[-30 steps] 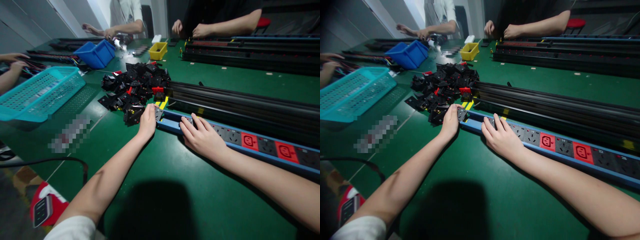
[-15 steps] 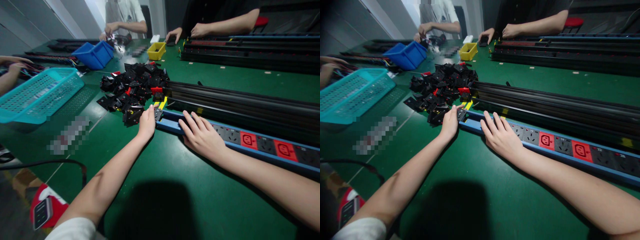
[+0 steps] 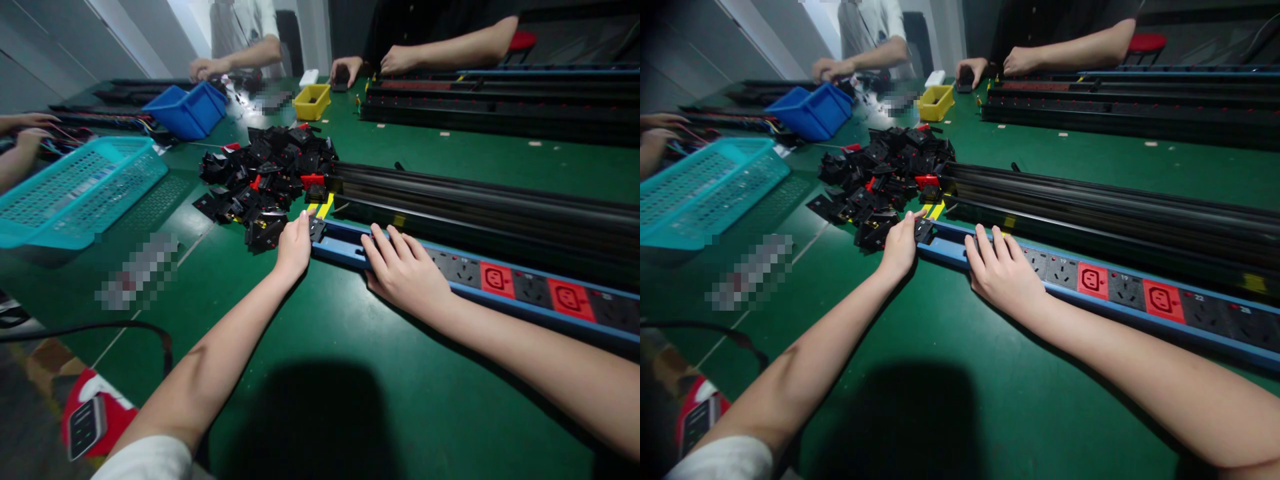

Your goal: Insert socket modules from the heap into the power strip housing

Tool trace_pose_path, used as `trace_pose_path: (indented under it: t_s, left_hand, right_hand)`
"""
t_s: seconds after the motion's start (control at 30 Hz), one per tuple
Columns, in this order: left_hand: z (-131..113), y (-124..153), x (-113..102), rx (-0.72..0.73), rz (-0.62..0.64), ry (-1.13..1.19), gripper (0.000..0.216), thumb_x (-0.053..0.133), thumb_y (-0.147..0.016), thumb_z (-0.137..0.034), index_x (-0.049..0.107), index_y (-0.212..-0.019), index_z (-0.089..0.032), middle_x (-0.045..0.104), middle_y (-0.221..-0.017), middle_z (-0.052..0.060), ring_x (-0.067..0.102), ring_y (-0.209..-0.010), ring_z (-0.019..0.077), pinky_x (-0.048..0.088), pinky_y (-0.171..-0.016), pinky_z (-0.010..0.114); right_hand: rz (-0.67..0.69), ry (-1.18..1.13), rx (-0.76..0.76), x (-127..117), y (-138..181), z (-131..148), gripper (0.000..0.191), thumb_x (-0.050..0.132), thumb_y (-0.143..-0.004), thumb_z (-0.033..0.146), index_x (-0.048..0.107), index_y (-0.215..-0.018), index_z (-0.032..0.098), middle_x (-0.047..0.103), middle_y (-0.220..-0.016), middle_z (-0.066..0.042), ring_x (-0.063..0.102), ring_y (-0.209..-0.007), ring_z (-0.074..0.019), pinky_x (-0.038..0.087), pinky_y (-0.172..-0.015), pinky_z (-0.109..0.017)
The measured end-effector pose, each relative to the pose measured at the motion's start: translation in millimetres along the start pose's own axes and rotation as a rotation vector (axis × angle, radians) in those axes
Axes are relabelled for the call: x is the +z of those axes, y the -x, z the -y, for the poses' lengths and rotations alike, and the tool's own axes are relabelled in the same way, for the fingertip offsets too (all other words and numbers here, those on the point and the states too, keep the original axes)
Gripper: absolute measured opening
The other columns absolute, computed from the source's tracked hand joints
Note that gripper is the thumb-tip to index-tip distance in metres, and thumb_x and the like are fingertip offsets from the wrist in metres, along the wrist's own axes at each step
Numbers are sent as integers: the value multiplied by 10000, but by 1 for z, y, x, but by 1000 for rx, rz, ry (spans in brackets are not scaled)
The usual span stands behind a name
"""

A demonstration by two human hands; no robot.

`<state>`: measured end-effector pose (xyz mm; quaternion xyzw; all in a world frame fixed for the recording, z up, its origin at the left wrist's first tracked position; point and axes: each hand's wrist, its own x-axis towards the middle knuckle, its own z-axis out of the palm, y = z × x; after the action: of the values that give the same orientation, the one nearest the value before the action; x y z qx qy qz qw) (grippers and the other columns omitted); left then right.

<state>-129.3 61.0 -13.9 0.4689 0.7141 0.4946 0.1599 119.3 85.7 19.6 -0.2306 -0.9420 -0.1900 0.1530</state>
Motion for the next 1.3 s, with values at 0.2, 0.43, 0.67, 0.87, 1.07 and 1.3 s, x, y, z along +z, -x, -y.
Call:
trace_pose_path:
  t_s: [0.2, 0.43, 0.67, 0.87, 1.07, 1.3]
  left_hand:
    - [-1, 1, -1, 3, 11, -30, 719, 242, -1005, -639, 712, -1243, -148, 754, -1187, 131, 679, -1183, 275, 495, -1050, 410]
    - [-4, 0, -3, 7, 8, -63, 729, 228, -1009, -633, 730, -1206, -142, 753, -1192, 130, 673, -1194, 282, 479, -1061, 404]
    - [-17, 13, 3, 158, 104, -170, 632, 247, -1031, -554, 735, -1189, -186, 752, -1174, 107, 641, -1197, 277, 455, -1075, 414]
    - [-20, 14, 5, 174, 137, -170, 548, 292, -1038, -503, 729, -1164, -197, 735, -1212, 98, 641, -1138, 270, 471, -1030, 409]
    - [-18, 12, 5, 191, 89, -177, 300, 407, -1022, -400, 609, -1100, -193, 689, -1152, 107, 619, -1127, 242, 450, -1006, 390]
    - [-14, 10, 5, 136, 78, -144, 246, 497, -987, -351, 375, -810, -232, 481, -736, -25, 510, -702, 148, 370, -694, 288]
  right_hand:
    - [-1, -25, 10, 0, 0, 0, 565, 559, -942, 280, 512, -1439, 15, 493, -1493, -272, 564, -1291, -424, 464, -1025, -504]
    - [7, -29, 6, -1, 0, 0, 579, 570, -935, 279, 504, -1445, 13, 483, -1500, -276, 561, -1294, -427, 461, -1029, -507]
    - [17, -4, -10, -1, 0, -1, 581, 561, -947, 288, 495, -1450, 6, 478, -1499, -284, 560, -1291, -440, 465, -1023, -509]
    - [15, 7, -9, -3, -1, -1, 576, 559, -951, 300, 502, -1444, 9, 500, -1486, -275, 577, -1275, -427, 477, -1011, -502]
    - [19, 32, -15, -2, 0, -1, 576, 544, -963, 322, 502, -1445, 11, 502, -1488, -269, 575, -1277, -429, 475, -1015, -497]
    - [-11, 27, -10, 1, 0, -1, 621, 523, -962, 301, 451, -1470, -48, 475, -1509, -265, 561, -1295, -420, 470, -1026, -483]
